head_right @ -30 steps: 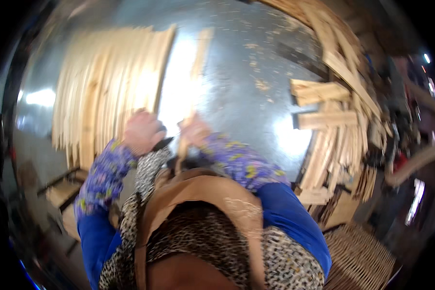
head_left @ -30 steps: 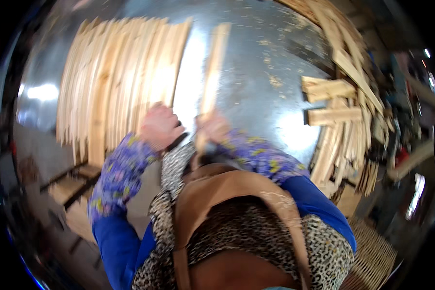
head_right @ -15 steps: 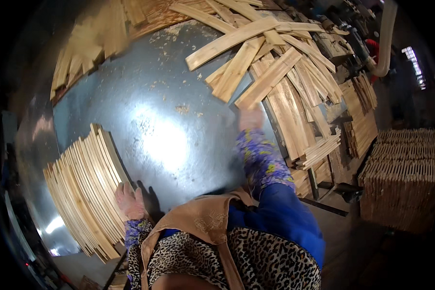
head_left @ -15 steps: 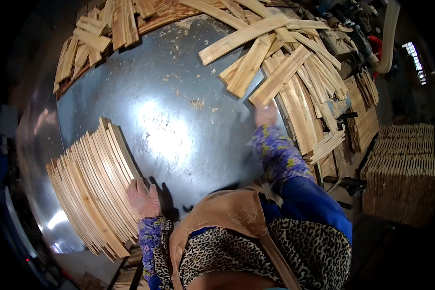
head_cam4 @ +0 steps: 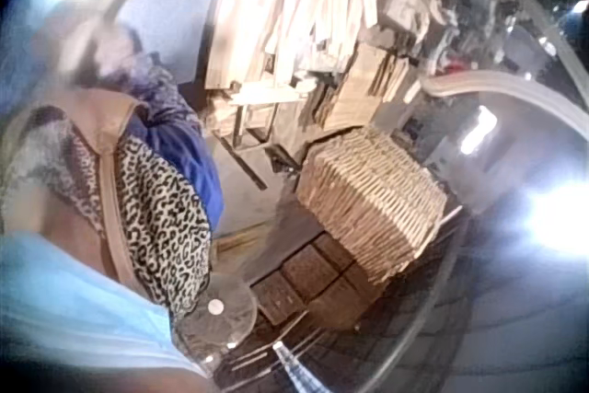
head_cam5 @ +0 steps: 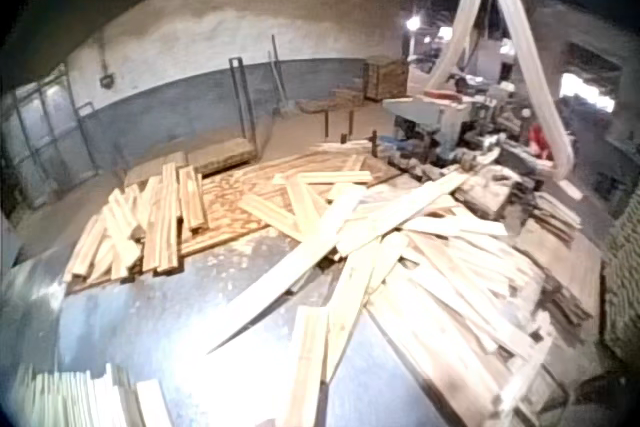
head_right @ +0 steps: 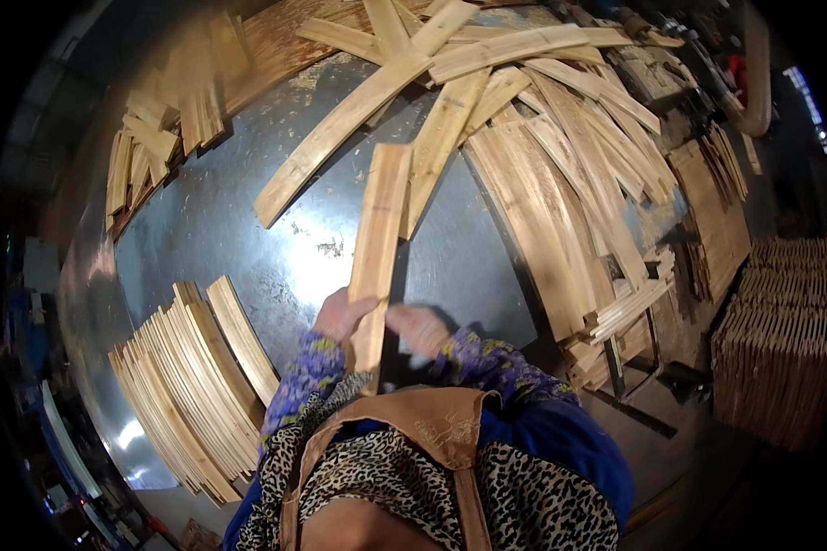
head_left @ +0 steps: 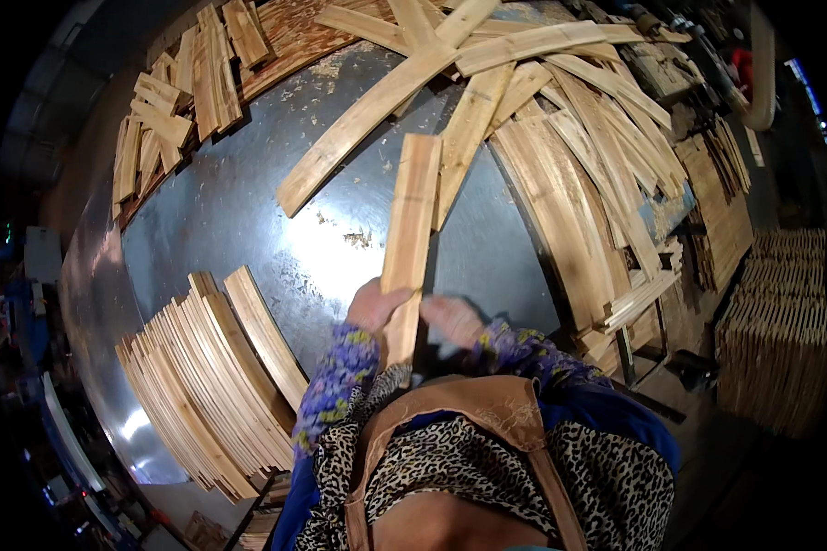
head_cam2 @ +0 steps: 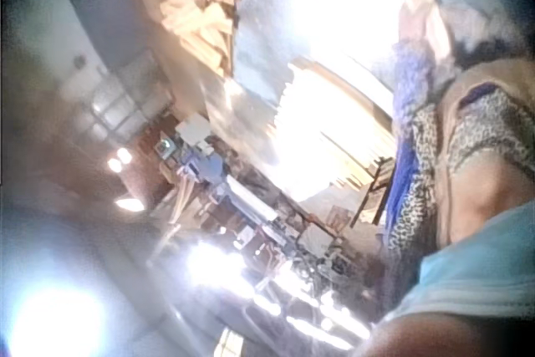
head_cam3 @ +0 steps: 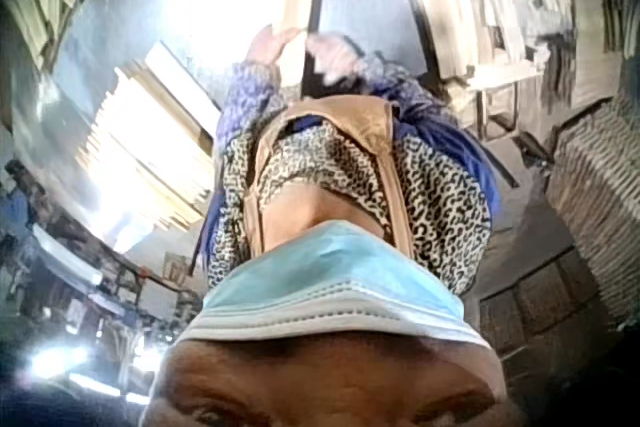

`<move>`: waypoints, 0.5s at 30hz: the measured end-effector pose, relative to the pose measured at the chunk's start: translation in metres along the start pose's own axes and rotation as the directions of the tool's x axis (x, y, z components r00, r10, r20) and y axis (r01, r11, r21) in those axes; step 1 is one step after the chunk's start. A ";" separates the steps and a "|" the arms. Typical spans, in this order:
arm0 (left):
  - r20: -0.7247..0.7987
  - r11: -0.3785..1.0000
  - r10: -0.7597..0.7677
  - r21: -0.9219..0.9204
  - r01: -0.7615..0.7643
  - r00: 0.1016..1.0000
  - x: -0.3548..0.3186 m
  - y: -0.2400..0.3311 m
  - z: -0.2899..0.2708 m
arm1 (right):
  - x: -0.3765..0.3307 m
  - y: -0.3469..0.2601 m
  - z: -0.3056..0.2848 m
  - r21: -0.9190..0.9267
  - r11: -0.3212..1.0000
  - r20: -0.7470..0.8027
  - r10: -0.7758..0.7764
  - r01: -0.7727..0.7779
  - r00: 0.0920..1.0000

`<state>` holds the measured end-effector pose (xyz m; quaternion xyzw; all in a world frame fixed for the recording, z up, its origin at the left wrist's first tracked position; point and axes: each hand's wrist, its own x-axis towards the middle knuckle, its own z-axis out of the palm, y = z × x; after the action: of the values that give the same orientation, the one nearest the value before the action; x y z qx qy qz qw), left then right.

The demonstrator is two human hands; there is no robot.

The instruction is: The person sorts wooden planks on a metal table, picking up individual pieces from a scattered pile and stacking them neatly. The person handles the wood by hand, aligning the planks into a growing stack while clearing the workspace.

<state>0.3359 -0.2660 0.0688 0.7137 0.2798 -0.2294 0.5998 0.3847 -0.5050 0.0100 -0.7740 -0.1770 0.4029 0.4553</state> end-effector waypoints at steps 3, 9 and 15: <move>-0.191 0.969 -0.064 -0.245 0.016 0.980 -0.037 -0.066 -0.003 | 0.096 0.051 -0.068 0.303 0.947 -0.471 0.049 0.109 0.881; -0.575 0.824 -0.189 -0.533 -0.190 0.796 -0.131 -0.220 -0.030 | 0.273 -0.011 -0.187 0.489 0.834 -0.633 0.137 0.256 0.762; -0.860 0.937 0.000 0.178 0.300 0.510 -0.170 -0.200 -0.009 | 0.248 -0.055 -0.136 0.480 0.877 -0.333 0.173 0.009 0.927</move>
<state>0.0754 -0.2533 0.0375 0.7898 0.5587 0.0556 0.2468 0.6480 -0.3937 -0.0229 -0.7074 0.0481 0.3017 0.6374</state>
